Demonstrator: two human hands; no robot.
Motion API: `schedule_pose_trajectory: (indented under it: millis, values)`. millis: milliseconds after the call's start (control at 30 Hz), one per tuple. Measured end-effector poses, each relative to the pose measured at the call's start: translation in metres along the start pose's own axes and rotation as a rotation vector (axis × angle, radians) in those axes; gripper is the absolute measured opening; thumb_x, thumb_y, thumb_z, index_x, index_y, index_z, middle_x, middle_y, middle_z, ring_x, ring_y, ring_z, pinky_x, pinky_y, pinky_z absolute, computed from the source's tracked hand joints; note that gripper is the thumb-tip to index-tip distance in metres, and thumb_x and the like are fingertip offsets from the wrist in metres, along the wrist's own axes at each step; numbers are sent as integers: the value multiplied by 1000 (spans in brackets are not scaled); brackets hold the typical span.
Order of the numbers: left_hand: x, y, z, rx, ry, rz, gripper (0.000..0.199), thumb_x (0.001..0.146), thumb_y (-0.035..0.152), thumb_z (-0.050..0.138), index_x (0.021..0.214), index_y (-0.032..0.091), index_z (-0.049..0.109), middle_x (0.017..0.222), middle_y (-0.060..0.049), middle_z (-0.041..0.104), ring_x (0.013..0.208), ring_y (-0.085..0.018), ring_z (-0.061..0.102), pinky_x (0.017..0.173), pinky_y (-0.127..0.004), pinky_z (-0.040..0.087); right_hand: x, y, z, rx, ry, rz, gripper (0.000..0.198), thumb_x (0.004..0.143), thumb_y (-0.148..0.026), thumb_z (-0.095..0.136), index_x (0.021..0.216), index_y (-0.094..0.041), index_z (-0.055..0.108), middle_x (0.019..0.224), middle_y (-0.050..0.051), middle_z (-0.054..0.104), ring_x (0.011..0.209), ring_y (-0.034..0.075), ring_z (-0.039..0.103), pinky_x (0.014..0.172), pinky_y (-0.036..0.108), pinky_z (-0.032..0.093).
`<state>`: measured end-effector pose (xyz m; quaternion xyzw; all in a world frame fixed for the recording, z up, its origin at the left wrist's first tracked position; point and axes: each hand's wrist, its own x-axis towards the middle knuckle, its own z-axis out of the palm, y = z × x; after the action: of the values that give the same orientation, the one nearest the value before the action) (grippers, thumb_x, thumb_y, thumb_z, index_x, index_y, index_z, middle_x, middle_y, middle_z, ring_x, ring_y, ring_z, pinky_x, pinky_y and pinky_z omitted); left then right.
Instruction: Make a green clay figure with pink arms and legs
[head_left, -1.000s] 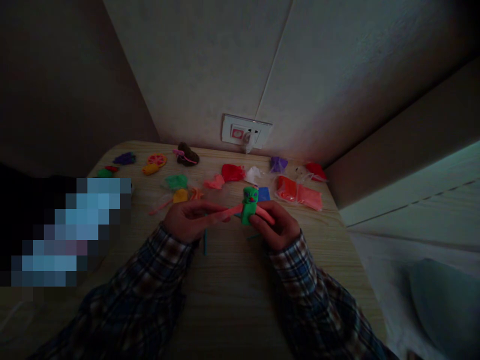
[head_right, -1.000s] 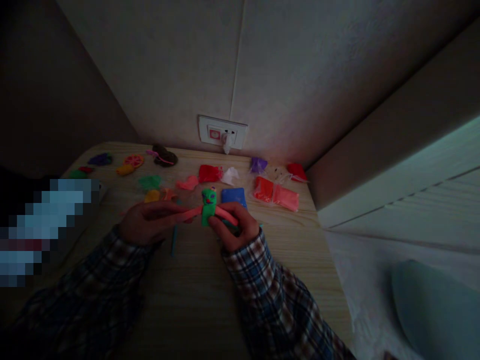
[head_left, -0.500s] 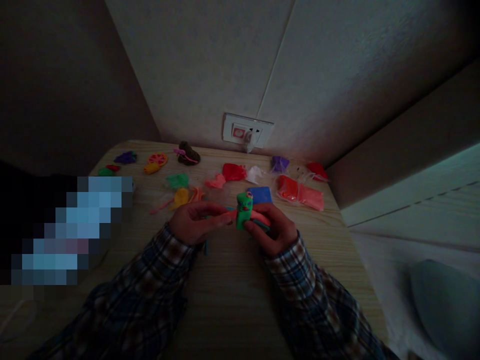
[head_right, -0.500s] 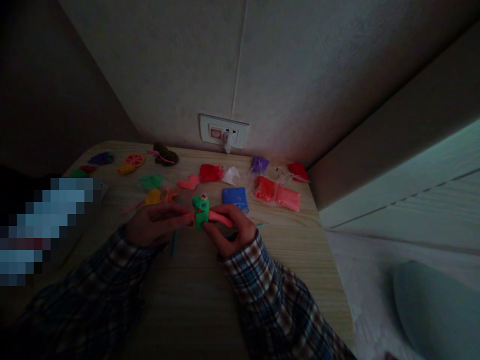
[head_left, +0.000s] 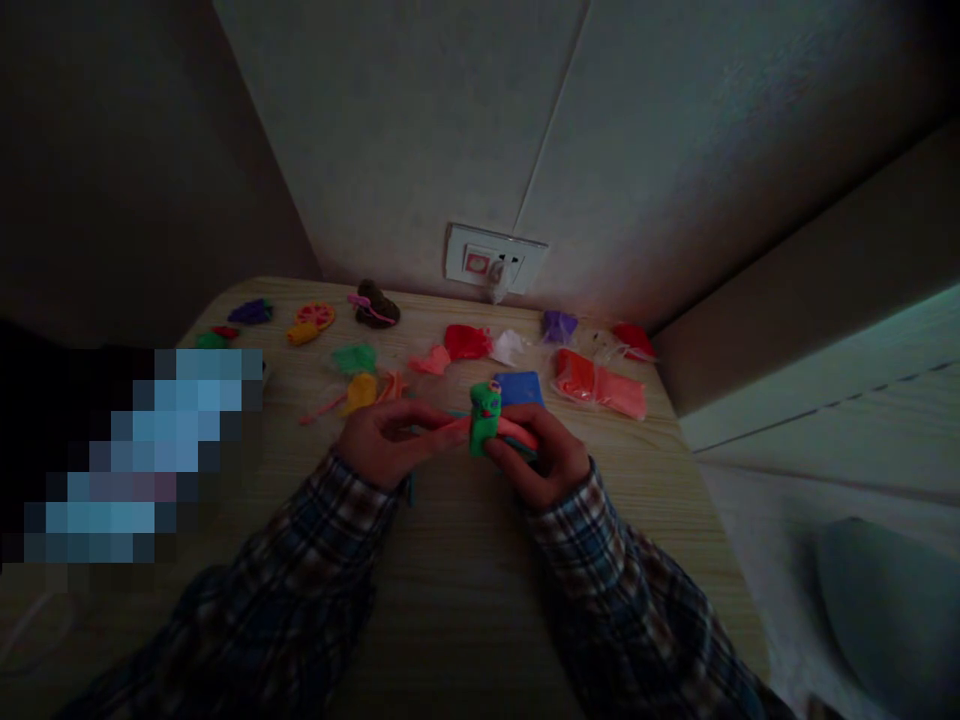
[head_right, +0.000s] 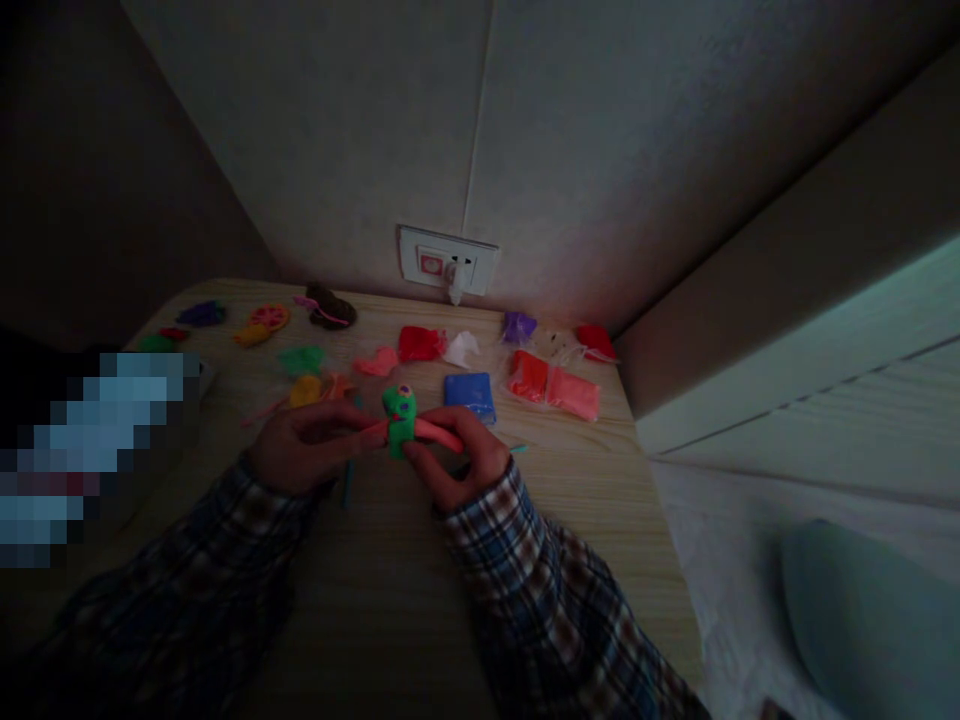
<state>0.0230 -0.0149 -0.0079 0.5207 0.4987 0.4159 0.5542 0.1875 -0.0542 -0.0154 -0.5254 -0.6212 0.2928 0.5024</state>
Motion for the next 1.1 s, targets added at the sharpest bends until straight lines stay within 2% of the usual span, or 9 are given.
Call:
schedule_pose_trajectory:
  millis: [100, 167, 233, 300, 433, 533, 767, 967, 1100]
  values:
    - [-2, 1, -1, 36, 4, 10, 14, 62, 30, 78, 69, 19, 75, 66, 0, 72, 60, -13, 63, 58, -23, 52, 0, 0, 0, 14, 10, 17, 11, 78, -25, 63, 89, -21, 62, 79, 3, 71, 72, 18, 67, 68, 31, 53]
    - [-4, -1, -4, 140, 0, 60, 23, 65, 36, 77, 82, 20, 77, 66, 0, 72, 55, -12, 61, 52, -22, 50, 1, 1, -1, 21, 19, 31, 11, 78, -26, 64, 88, -21, 62, 78, 3, 71, 71, 18, 66, 68, 31, 53]
    - [-5, -2, -6, 312, 4, 166, 34, 69, 40, 75, 96, 20, 75, 70, -1, 72, 46, -9, 54, 41, -21, 42, 2, 5, -3, 35, 26, 55, 11, 78, -27, 64, 87, -21, 63, 76, 2, 70, 69, 17, 65, 67, 30, 52]
    - [-6, -2, -8, 472, 22, 342, 35, 73, 38, 73, 105, 22, 73, 82, -2, 74, 44, -8, 51, 39, -22, 41, 3, 9, -4, 65, 24, 92, 12, 78, -29, 66, 86, -21, 64, 74, 1, 69, 67, 17, 63, 64, 29, 51]
    - [-7, 1, -8, 649, 80, 766, 26, 77, 26, 71, 103, 24, 70, 98, -3, 75, 73, -16, 68, 69, -28, 56, 5, 17, -4, 182, -9, 174, 19, 78, -38, 68, 85, -21, 66, 74, 1, 69, 68, 17, 62, 64, 29, 51]
    - [-6, 4, -9, 717, 102, 937, 26, 78, 20, 69, 103, 27, 68, 96, -3, 74, 86, -19, 69, 78, -30, 57, 5, 19, -3, 233, -41, 212, 24, 78, -46, 67, 85, -22, 66, 75, 1, 70, 70, 18, 64, 64, 30, 52]
    - [-3, 9, -10, 752, 134, 1025, 17, 79, 19, 64, 92, 29, 68, 83, -2, 75, 76, -21, 70, 77, -35, 56, 4, 20, -1, 250, -95, 221, 29, 77, -50, 67, 87, -22, 66, 76, 1, 70, 73, 19, 65, 66, 31, 53]
    - [-6, 10, -10, 730, 154, 1094, 13, 79, 16, 68, 89, 23, 67, 74, 0, 72, 63, -13, 67, 60, -24, 57, 2, 17, 3, 314, -84, 257, 29, 76, -49, 68, 86, -22, 66, 78, 1, 71, 74, 18, 66, 69, 30, 53]
    - [-7, 8, -10, 742, 172, 1099, 11, 81, 17, 67, 91, 22, 68, 78, -1, 74, 67, -13, 68, 65, -23, 57, 2, 16, 3, 337, -84, 251, 28, 76, -47, 69, 87, -22, 67, 78, 1, 71, 75, 18, 65, 70, 30, 53]
